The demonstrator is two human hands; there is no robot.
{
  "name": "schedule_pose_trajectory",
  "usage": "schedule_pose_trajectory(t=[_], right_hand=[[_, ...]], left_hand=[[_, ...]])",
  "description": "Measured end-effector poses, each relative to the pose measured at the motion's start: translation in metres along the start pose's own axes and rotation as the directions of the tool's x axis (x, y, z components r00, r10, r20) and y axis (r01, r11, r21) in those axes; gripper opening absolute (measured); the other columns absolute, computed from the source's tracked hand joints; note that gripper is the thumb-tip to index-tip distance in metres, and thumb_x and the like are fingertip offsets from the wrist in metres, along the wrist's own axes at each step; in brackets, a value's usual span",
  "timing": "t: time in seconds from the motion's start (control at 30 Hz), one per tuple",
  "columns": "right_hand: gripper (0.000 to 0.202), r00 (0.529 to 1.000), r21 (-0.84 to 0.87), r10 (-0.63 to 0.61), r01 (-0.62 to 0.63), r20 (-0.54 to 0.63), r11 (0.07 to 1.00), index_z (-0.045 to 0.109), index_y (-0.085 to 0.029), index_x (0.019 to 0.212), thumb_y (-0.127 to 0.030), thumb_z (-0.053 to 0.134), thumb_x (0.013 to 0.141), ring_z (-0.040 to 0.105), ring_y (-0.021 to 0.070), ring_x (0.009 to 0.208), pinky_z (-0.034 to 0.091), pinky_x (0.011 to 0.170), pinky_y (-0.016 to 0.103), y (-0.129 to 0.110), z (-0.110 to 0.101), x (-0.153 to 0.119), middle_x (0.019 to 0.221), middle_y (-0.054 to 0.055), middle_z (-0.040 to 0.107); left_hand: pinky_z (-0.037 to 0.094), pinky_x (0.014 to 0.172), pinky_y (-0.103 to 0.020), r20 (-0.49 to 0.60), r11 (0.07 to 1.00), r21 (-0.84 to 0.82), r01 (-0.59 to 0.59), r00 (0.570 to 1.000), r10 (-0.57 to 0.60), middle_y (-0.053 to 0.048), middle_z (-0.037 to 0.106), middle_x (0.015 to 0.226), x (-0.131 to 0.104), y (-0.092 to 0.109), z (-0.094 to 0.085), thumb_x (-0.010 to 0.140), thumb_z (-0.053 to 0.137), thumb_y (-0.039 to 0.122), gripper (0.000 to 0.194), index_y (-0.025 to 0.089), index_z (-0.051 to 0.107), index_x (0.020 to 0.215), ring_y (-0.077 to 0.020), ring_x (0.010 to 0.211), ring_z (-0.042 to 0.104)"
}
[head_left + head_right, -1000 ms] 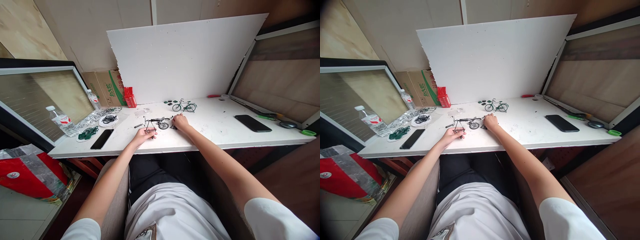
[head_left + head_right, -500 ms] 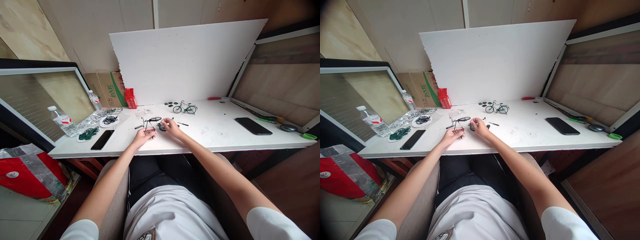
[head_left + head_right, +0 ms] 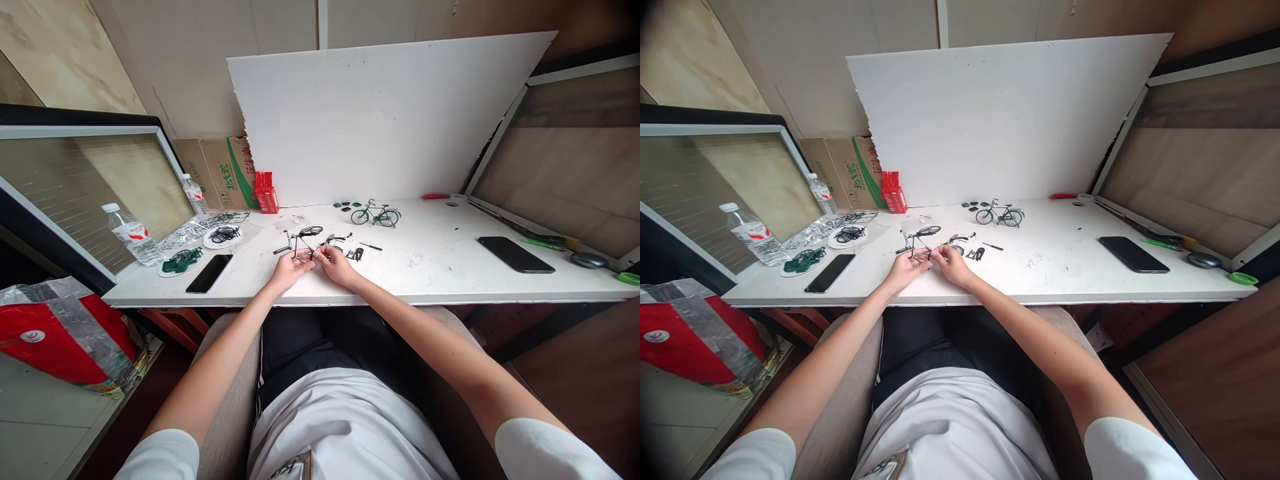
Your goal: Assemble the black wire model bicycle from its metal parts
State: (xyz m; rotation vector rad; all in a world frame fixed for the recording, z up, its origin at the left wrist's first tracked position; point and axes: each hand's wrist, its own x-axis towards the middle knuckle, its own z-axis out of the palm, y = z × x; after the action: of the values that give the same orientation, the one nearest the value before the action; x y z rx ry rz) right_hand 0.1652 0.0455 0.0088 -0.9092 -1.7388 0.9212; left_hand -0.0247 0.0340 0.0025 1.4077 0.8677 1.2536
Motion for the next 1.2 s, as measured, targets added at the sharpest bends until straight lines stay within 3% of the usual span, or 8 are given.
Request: schedule_pose_trajectory(t=[0.17,0.5,0.63,0.73,0.9,1.0,1.1,1.2], right_hand=[[0.047,1.000,-0.016,-0.017,0.018,0.026,1.000,0.058,-0.020,0.087,-0.066,0.054,0.096,0.059,0.0197,0.080,0.049,0.077,0.033,0.002,-0.001,0.001,0.085,0.005,0.067],[0.038,1.000,-0.064,-0.015,0.015,0.006,0.998,0.064,-0.020,0.091,-0.057,0.058,0.095,0.063,0.0208,0.085,0.049,0.078,0.032,0.009,0.003,0.003,0.093,0.007,0.071],[0.041,1.000,-0.097,-0.003,0.003,0.010,0.995,0.067,-0.019,0.088,-0.057,0.056,0.097,0.062,0.0200,0.082,0.047,0.078,0.033,0.005,-0.007,0.006,0.090,0.006,0.072],[0.042,0.977,-0.227,-0.002,0.051,0.215,0.973,0.073,-0.019,0.086,-0.056,0.058,0.096,0.057,0.0177,0.072,0.044,0.070,0.031,-0.004,-0.031,0.008,0.083,0.005,0.072],[0.030,0.865,-0.314,0.102,0.066,0.491,0.947,0.084,-0.020,0.091,-0.048,0.078,0.083,0.067,0.0211,0.078,0.048,0.072,0.032,-0.023,-0.068,0.007,0.089,0.007,0.080],[0.029,0.838,-0.286,0.106,0.062,0.535,0.956,0.086,-0.020,0.093,-0.045,0.081,0.080,0.070,0.0221,0.083,0.052,0.079,0.032,-0.030,-0.070,0.005,0.092,0.007,0.082],[0.019,0.837,-0.358,0.117,0.099,0.534,0.929,0.086,-0.018,0.093,-0.032,0.078,0.084,0.072,0.0214,0.085,0.052,0.079,0.030,-0.038,-0.058,0.001,0.093,0.007,0.082],[0.014,0.867,-0.553,0.134,0.180,0.480,0.814,0.085,-0.018,0.095,-0.020,0.074,0.087,0.071,0.0205,0.085,0.047,0.073,0.027,-0.050,-0.045,-0.005,0.095,0.008,0.081]], left_hand=[[0.055,0.105,-0.048,-0.025,0.998,0.057,-0.011,1.000,0.013,-0.017,0.077,0.112,0.000,-0.001,0.001,0.067,0.096,0.035,0.067,0.010,0.070,0.124,-0.0276,0.109,0.072],[0.058,0.099,-0.046,-0.117,0.995,0.083,0.052,0.992,-0.042,-0.013,0.076,0.104,0.000,-0.001,0.002,0.068,0.095,0.028,0.060,0.011,0.070,0.120,-0.0252,0.101,0.073],[0.057,0.099,-0.044,-0.139,0.995,0.084,0.056,0.989,-0.044,-0.012,0.076,0.106,-0.001,0.001,0.002,0.074,0.091,0.032,0.058,0.012,0.068,0.124,-0.0235,0.097,0.074],[0.056,0.097,-0.043,-0.140,0.994,0.099,0.049,0.990,-0.035,-0.012,0.077,0.100,-0.002,0.003,0.002,0.079,0.087,0.038,0.055,0.012,0.068,0.124,-0.0239,0.095,0.075],[0.057,0.092,-0.040,-0.137,0.994,0.100,0.049,0.990,-0.036,-0.013,0.077,0.100,-0.002,0.003,0.004,0.079,0.087,0.037,0.052,0.011,0.068,0.120,-0.0229,0.092,0.074],[0.057,0.088,-0.038,-0.142,0.992,0.114,0.056,0.989,-0.040,-0.012,0.077,0.099,-0.001,0.002,0.004,0.080,0.086,0.037,0.051,0.010,0.068,0.120,-0.0217,0.090,0.074],[0.058,0.085,-0.037,-0.149,0.991,0.119,0.054,0.988,-0.036,-0.012,0.077,0.101,-0.001,0.001,0.004,0.079,0.087,0.037,0.051,0.010,0.069,0.119,-0.0216,0.088,0.074],[0.059,0.084,-0.037,-0.144,0.992,0.117,0.052,0.989,-0.035,-0.012,0.076,0.102,0.000,-0.001,0.003,0.079,0.087,0.036,0.049,0.011,0.070,0.118,-0.0221,0.089,0.075]])
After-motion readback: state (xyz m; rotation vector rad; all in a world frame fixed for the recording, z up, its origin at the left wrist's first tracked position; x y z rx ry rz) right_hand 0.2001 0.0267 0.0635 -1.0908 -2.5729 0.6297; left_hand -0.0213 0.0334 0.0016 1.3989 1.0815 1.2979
